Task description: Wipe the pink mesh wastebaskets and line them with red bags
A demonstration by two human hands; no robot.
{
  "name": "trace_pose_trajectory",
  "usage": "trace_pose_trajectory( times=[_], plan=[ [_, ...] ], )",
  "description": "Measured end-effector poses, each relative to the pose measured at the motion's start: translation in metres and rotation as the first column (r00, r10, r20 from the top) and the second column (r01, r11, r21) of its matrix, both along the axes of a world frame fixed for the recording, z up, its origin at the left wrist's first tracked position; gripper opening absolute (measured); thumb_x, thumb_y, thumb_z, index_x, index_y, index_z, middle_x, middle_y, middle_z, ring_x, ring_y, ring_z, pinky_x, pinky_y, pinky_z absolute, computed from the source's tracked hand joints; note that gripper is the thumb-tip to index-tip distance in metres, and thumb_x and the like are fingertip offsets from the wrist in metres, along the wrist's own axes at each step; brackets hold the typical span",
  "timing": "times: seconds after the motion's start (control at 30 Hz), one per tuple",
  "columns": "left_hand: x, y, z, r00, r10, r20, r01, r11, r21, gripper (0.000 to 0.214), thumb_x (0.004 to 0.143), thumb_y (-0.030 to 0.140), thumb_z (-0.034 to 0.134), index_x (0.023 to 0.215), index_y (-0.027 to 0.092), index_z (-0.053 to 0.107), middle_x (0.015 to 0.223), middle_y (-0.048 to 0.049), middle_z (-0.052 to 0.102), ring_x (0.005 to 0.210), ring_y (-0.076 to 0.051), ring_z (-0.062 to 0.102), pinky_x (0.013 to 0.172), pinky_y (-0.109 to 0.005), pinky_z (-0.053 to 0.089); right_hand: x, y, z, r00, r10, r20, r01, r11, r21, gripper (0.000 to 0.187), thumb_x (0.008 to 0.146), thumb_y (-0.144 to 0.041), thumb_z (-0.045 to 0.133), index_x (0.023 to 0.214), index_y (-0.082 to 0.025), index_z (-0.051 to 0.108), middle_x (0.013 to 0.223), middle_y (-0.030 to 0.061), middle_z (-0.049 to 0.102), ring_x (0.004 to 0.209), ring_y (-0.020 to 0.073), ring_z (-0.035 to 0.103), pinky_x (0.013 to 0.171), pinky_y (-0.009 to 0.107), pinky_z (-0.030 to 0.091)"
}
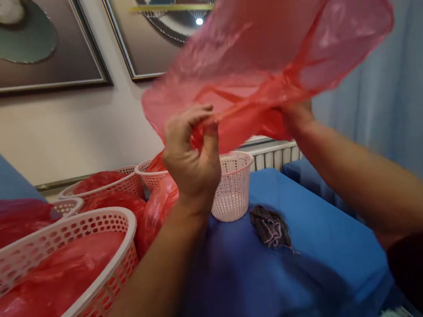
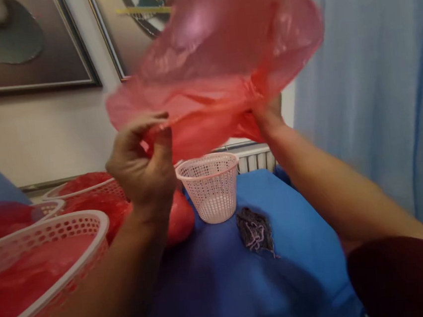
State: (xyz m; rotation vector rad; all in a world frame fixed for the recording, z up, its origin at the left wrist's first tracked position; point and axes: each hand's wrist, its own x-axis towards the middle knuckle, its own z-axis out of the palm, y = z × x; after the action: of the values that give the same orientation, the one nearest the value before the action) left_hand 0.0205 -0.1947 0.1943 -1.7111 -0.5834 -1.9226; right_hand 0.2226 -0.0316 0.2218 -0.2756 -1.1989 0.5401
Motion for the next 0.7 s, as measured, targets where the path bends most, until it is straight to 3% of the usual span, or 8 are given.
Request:
trace_pose_trajectory(
  times=[0.1, 0.17, 0.23, 0.3, 0.43, 0.53, 0.6, 0.7],
  plan=[
    [-0.009, 0.017, 0.037, 0.999, 0.049, -0.024, -0.049, 0.998, 0.025, 0.006, 0.095, 0.028, 0.065, 0.096, 0.022, 0.065, 0.103, 0.0007, 0.072, 0.108, -0.018, 0.068, 0.101, -0.040, 0.051, -0.046, 0.021, 0.031, 0.938, 0.186, -0.292, -0.218, 0.972, -0.082, 0.012, 0.095, -0.028, 0.052, 0.084, -0.023, 0.049, 0.066, -0.0065, 0.056, 0.064, 0.0105, 0.057, 0.063, 0.026, 0.052],
    [-0.019, 0.032, 0.048, 0.996, 0.082, -0.046, -0.083, 0.997, -0.010, 0.008, 0.095, 0.031, 0.065, 0.095, 0.023, 0.066, 0.101, 0.0012, 0.072, 0.105, -0.018, 0.068, 0.099, -0.037, 0.051, -0.072, 0.030, 0.021, 0.927, 0.234, -0.295, -0.303, 0.928, -0.216, 0.013, 0.097, -0.028, 0.048, 0.086, -0.022, 0.051, 0.070, -0.0045, 0.061, 0.066, 0.0111, 0.061, 0.063, 0.026, 0.055],
    [-0.029, 0.050, 0.048, 0.990, 0.124, -0.065, -0.128, 0.989, -0.071, 0.008, 0.093, 0.031, 0.067, 0.093, 0.023, 0.067, 0.098, 0.0007, 0.073, 0.099, -0.017, 0.068, 0.096, -0.034, 0.052, -0.090, 0.036, -0.006, 0.967, 0.226, -0.116, -0.254, 0.872, -0.417, 0.012, 0.098, -0.030, 0.047, 0.092, -0.021, 0.053, 0.078, -0.0017, 0.067, 0.070, 0.0113, 0.064, 0.064, 0.025, 0.057],
    [-0.037, 0.067, 0.037, 0.984, 0.166, -0.072, -0.175, 0.971, -0.161, 0.005, 0.091, 0.027, 0.068, 0.091, 0.022, 0.069, 0.096, -0.0010, 0.074, 0.095, -0.018, 0.068, 0.092, -0.033, 0.052, -0.098, 0.039, -0.042, 0.960, 0.236, 0.147, -0.111, 0.810, -0.575, 0.010, 0.091, -0.030, 0.059, 0.094, -0.021, 0.057, 0.080, 0.0007, 0.070, 0.069, 0.0130, 0.066, 0.062, 0.026, 0.058],
    [-0.048, 0.093, -0.008, 0.967, 0.240, -0.090, -0.256, 0.876, -0.409, 0.006, 0.087, 0.017, 0.067, 0.089, 0.020, 0.071, 0.099, -0.0053, 0.077, 0.098, -0.022, 0.069, 0.094, -0.039, 0.052, -0.081, 0.045, -0.098, 0.908, 0.213, 0.361, 0.070, 0.772, -0.631, 0.029, 0.067, -0.021, 0.081, 0.091, -0.018, 0.065, 0.076, 0.0048, 0.071, 0.066, 0.0195, 0.068, 0.059, 0.032, 0.057],
    [-0.052, 0.102, -0.040, 0.942, 0.307, -0.131, -0.329, 0.784, -0.527, 0.007, 0.086, 0.017, 0.067, 0.090, 0.019, 0.072, 0.100, -0.0071, 0.077, 0.101, -0.024, 0.068, 0.097, -0.043, 0.049, -0.055, 0.052, -0.111, 0.889, 0.044, 0.456, 0.253, 0.784, -0.568, 0.049, 0.064, -0.016, 0.077, 0.111, -0.016, 0.065, 0.101, 0.0126, 0.072, 0.093, 0.0265, 0.070, 0.078, 0.038, 0.059],
    [-0.055, 0.105, -0.054, 0.928, 0.340, -0.153, -0.365, 0.747, -0.556, 0.008, 0.086, 0.018, 0.066, 0.091, 0.019, 0.073, 0.101, -0.0075, 0.077, 0.103, -0.026, 0.068, 0.098, -0.045, 0.048, -0.042, 0.053, -0.111, 0.870, -0.077, 0.486, 0.348, 0.795, -0.496, 0.068, 0.064, -0.012, 0.071, 0.130, -0.016, 0.057, 0.131, 0.0171, 0.061, 0.113, 0.0286, 0.064, 0.095, 0.041, 0.054],
    [-0.060, 0.110, -0.063, 0.911, 0.371, -0.178, -0.403, 0.715, -0.572, 0.011, 0.088, 0.020, 0.064, 0.094, 0.019, 0.073, 0.103, -0.0084, 0.077, 0.104, -0.027, 0.067, 0.098, -0.045, 0.047, -0.035, 0.046, -0.113, 0.757, -0.234, 0.610, 0.448, 0.866, -0.224, 0.079, 0.067, -0.007, 0.062, 0.144, -0.019, 0.048, 0.151, 0.0162, 0.042, 0.118, 0.0271, 0.061, 0.104, 0.043, 0.049]
  ],
)
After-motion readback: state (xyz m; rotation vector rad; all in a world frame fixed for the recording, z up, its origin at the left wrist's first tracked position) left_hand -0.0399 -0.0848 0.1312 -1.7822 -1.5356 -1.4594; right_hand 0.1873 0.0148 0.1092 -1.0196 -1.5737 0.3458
